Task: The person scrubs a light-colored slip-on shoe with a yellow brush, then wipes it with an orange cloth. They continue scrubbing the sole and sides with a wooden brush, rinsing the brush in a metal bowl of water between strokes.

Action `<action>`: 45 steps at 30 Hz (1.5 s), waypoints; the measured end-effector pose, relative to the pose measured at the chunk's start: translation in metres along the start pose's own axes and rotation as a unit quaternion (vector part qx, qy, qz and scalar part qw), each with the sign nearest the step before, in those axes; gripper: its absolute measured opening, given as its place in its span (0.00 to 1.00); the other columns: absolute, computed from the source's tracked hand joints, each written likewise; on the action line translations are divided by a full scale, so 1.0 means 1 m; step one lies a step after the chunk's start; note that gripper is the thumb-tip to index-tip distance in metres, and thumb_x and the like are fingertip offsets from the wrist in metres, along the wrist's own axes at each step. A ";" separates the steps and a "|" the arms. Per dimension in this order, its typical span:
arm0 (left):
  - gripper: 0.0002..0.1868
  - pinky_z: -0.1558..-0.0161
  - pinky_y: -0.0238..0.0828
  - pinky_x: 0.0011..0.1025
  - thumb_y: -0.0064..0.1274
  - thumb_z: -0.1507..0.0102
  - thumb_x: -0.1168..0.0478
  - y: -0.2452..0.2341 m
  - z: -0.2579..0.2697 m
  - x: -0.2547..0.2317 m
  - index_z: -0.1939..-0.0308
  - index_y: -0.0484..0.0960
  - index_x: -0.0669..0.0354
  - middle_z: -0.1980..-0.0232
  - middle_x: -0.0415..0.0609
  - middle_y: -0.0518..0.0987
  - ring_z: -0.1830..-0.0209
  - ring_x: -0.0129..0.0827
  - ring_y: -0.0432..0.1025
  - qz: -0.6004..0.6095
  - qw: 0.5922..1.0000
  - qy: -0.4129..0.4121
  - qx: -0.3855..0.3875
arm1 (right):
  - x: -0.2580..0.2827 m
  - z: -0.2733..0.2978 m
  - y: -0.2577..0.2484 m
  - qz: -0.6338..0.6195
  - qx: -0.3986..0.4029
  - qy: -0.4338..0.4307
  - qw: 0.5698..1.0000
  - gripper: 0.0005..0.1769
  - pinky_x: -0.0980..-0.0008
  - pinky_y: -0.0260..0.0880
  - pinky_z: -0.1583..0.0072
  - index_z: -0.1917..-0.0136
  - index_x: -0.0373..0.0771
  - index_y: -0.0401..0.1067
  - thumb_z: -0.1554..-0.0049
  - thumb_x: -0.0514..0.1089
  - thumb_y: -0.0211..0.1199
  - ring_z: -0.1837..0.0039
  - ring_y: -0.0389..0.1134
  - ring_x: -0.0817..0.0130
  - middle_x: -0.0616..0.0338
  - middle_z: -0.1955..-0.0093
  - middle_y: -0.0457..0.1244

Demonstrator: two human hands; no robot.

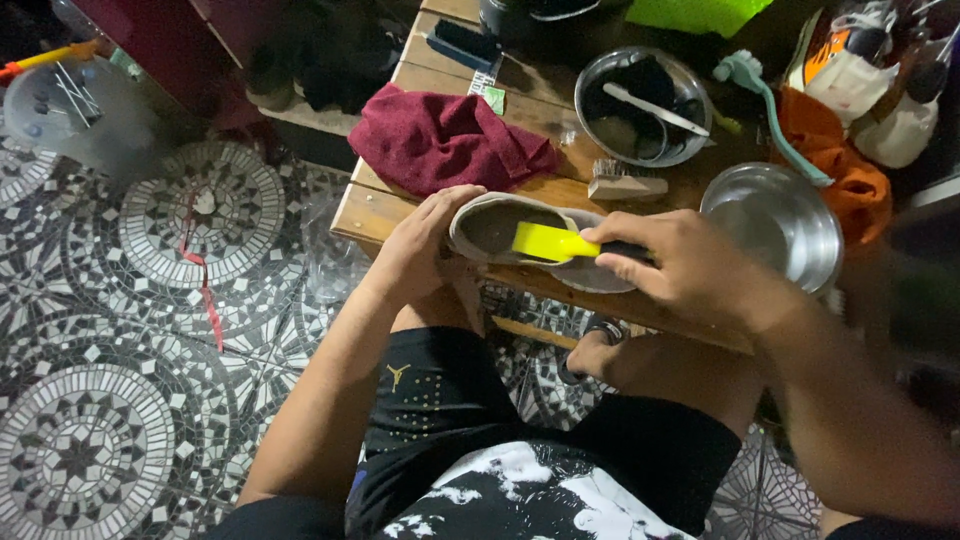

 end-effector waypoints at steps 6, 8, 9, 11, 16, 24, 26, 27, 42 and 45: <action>0.52 0.22 0.70 0.59 0.76 0.44 0.58 0.005 0.005 0.009 0.16 0.71 0.53 0.22 0.59 0.77 0.20 0.61 0.72 -0.019 0.999 -0.003 -0.029 | -0.065 0.030 0.036 -0.233 -0.187 -0.003 0.954 0.19 0.54 0.79 0.47 0.29 0.41 0.76 0.29 0.48 0.65 0.48 0.79 0.54 0.45 0.45 0.76; 0.53 0.23 0.70 0.59 0.74 0.46 0.60 0.006 0.009 0.006 0.16 0.71 0.52 0.22 0.57 0.76 0.19 0.59 0.72 -0.020 0.999 -0.003 -0.037 | -0.089 0.040 0.041 -0.281 -0.214 0.024 0.935 0.24 0.63 0.72 0.55 0.24 0.40 0.71 0.26 0.55 0.59 0.55 0.75 0.60 0.49 0.52 0.73; 0.54 0.23 0.71 0.59 0.72 0.47 0.62 0.005 0.007 0.005 0.15 0.71 0.51 0.21 0.55 0.76 0.19 0.58 0.72 -0.022 0.999 0.004 -0.045 | -0.103 0.046 0.041 -0.325 -0.246 0.049 0.912 0.31 0.73 0.65 0.63 0.19 0.38 0.66 0.23 0.61 0.53 0.62 0.70 0.67 0.52 0.60 0.69; 0.46 0.19 0.69 0.53 0.71 0.39 0.61 0.002 0.007 -0.004 0.17 0.71 0.57 0.19 0.57 0.76 0.18 0.55 0.72 -0.037 0.998 0.028 -0.049 | -0.112 0.052 0.028 -0.346 -0.283 0.039 0.894 0.28 0.75 0.57 0.64 0.22 0.43 0.65 0.22 0.64 0.52 0.66 0.62 0.70 0.48 0.59 0.68; 0.33 0.15 0.69 0.47 0.65 0.29 0.66 0.002 0.008 -0.016 0.20 0.72 0.63 0.19 0.59 0.78 0.18 0.52 0.73 -0.064 0.993 0.065 -0.075 | -0.120 0.071 -0.001 -0.347 -0.371 0.047 0.860 0.24 0.77 0.47 0.66 0.23 0.38 0.63 0.18 0.58 0.48 0.69 0.53 0.72 0.48 0.59 0.63; 0.25 0.17 0.71 0.47 0.62 0.23 0.60 -0.003 0.006 -0.024 0.24 0.75 0.64 0.22 0.60 0.79 0.20 0.53 0.75 -0.054 0.992 0.079 -0.086 | -0.166 0.100 -0.043 -0.230 -0.474 0.141 0.839 0.13 0.77 0.51 0.63 0.24 0.40 0.63 0.14 0.47 0.44 0.65 0.58 0.71 0.46 0.50 0.68; 0.33 0.18 0.70 0.46 0.68 0.29 0.55 -0.002 0.010 -0.015 0.23 0.75 0.63 0.22 0.58 0.80 0.21 0.51 0.75 -0.072 0.994 0.048 -0.072 | -0.232 0.108 -0.064 -0.154 -0.465 0.115 0.864 0.15 0.75 0.50 0.61 0.17 0.36 0.61 0.10 0.44 0.43 0.64 0.55 0.70 0.38 0.47 0.68; 0.42 0.20 0.69 0.45 0.74 0.35 0.49 0.000 0.008 -0.009 0.22 0.75 0.61 0.22 0.55 0.80 0.22 0.50 0.75 -0.091 0.994 0.017 -0.058 | -0.261 0.116 -0.078 -0.078 -0.450 0.089 0.885 0.17 0.74 0.49 0.58 0.11 0.31 0.59 0.06 0.40 0.42 0.63 0.53 0.70 0.31 0.44 0.68; 0.49 0.37 0.75 0.41 0.81 0.47 0.37 0.002 0.000 -0.016 0.29 0.79 0.54 0.36 0.49 0.85 0.39 0.46 0.82 -0.139 0.990 -0.032 -0.022 | -0.296 -0.033 -0.098 0.098 -0.264 -0.002 0.959 0.12 0.55 0.66 0.33 0.28 0.36 0.79 0.23 0.37 0.65 0.33 0.72 0.51 0.47 0.33 0.72; 0.52 0.36 0.74 0.42 0.81 0.49 0.34 0.004 0.002 -0.009 0.29 0.79 0.53 0.35 0.49 0.85 0.38 0.46 0.81 -0.145 0.988 -0.046 -0.011 | -0.298 -0.052 -0.086 0.107 -0.234 0.054 0.965 0.11 0.52 0.68 0.36 0.29 0.42 0.76 0.22 0.44 0.68 0.33 0.73 0.48 0.51 0.33 0.73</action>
Point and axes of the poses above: each hand's wrist, its own z-axis away from the middle knuckle, its own y-axis out of the palm, x = y × z, the point moved 5 cm from there along -z, towards the middle knuckle
